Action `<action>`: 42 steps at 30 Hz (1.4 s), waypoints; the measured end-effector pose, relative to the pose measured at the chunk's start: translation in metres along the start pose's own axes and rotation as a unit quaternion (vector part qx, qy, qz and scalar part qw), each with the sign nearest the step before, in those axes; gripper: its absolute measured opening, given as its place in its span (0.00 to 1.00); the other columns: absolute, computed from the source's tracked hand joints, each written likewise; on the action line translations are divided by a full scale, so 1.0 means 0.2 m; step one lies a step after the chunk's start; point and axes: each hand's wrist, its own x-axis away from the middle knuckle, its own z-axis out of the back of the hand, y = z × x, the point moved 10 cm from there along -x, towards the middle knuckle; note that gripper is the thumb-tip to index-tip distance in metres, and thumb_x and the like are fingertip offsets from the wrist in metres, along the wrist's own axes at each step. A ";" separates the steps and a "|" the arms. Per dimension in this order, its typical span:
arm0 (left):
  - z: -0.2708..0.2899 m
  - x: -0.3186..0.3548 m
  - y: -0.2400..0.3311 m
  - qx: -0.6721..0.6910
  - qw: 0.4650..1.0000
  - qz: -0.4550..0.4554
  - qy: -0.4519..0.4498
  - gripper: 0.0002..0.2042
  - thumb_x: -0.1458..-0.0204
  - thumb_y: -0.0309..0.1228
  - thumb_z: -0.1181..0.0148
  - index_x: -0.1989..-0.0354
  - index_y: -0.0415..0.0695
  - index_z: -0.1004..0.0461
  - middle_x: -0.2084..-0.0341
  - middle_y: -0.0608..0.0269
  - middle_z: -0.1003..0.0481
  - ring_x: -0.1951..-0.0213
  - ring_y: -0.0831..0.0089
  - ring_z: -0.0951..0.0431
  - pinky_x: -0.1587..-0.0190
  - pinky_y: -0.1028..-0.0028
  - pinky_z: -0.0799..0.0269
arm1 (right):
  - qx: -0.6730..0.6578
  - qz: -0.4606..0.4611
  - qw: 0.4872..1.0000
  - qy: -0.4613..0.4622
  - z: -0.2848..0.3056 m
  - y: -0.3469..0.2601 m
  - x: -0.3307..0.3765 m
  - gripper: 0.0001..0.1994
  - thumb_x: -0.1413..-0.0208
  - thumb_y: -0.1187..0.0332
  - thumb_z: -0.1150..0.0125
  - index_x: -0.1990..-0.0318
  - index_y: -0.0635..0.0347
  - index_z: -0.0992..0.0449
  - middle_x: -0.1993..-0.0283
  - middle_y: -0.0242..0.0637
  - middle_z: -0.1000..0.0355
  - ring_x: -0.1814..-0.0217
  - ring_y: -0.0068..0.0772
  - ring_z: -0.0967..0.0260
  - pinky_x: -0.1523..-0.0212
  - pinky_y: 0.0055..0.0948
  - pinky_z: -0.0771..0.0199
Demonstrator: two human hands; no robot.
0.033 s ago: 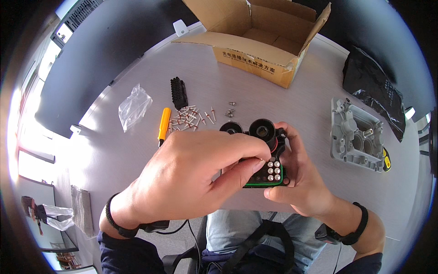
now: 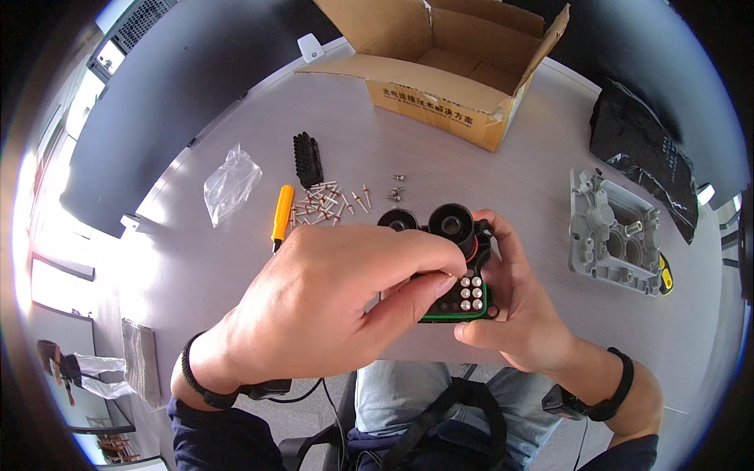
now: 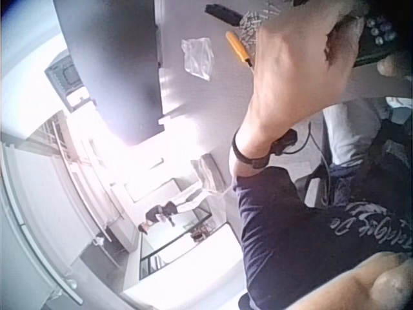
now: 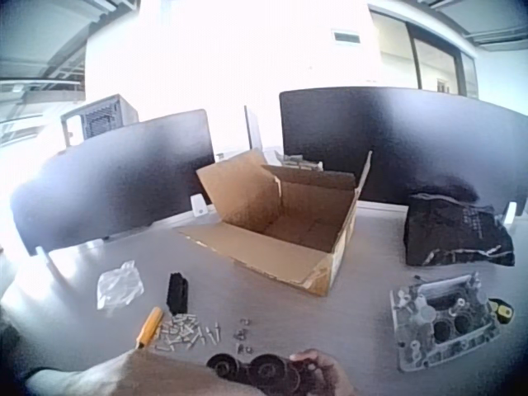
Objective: The person inserts several metal terminals into the slots of a black plastic electrical connector block by hand.
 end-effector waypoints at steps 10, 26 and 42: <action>-0.01 0.00 -0.02 -0.014 1.000 0.010 -0.011 0.07 0.54 0.20 0.36 0.65 0.42 0.20 0.75 0.59 0.21 0.75 0.71 0.20 0.73 0.77 0.27 | -0.011 -0.007 1.000 -0.002 0.00 0.01 0.01 0.46 0.61 0.87 0.45 0.34 0.52 0.60 0.40 0.38 0.43 0.39 0.28 0.38 0.45 0.25 0.31; 0.16 0.08 -0.51 -0.335 0.918 0.141 -0.157 0.06 0.54 0.27 0.35 0.68 0.39 0.21 0.73 0.57 0.23 0.69 0.65 0.23 0.65 0.70 0.29 | -0.081 -0.015 0.996 0.030 0.03 0.04 0.01 0.49 0.63 0.86 0.37 0.32 0.52 0.58 0.36 0.41 0.42 0.36 0.34 0.38 0.37 0.33 0.36; 0.09 0.08 -0.63 -0.354 0.871 0.266 -0.213 0.07 0.61 0.27 0.38 0.73 0.39 0.20 0.73 0.53 0.22 0.67 0.55 0.22 0.59 0.66 0.27 | -0.057 -0.034 0.997 0.035 0.03 0.03 0.01 0.48 0.63 0.88 0.39 0.33 0.54 0.58 0.37 0.41 0.41 0.37 0.34 0.37 0.37 0.33 0.36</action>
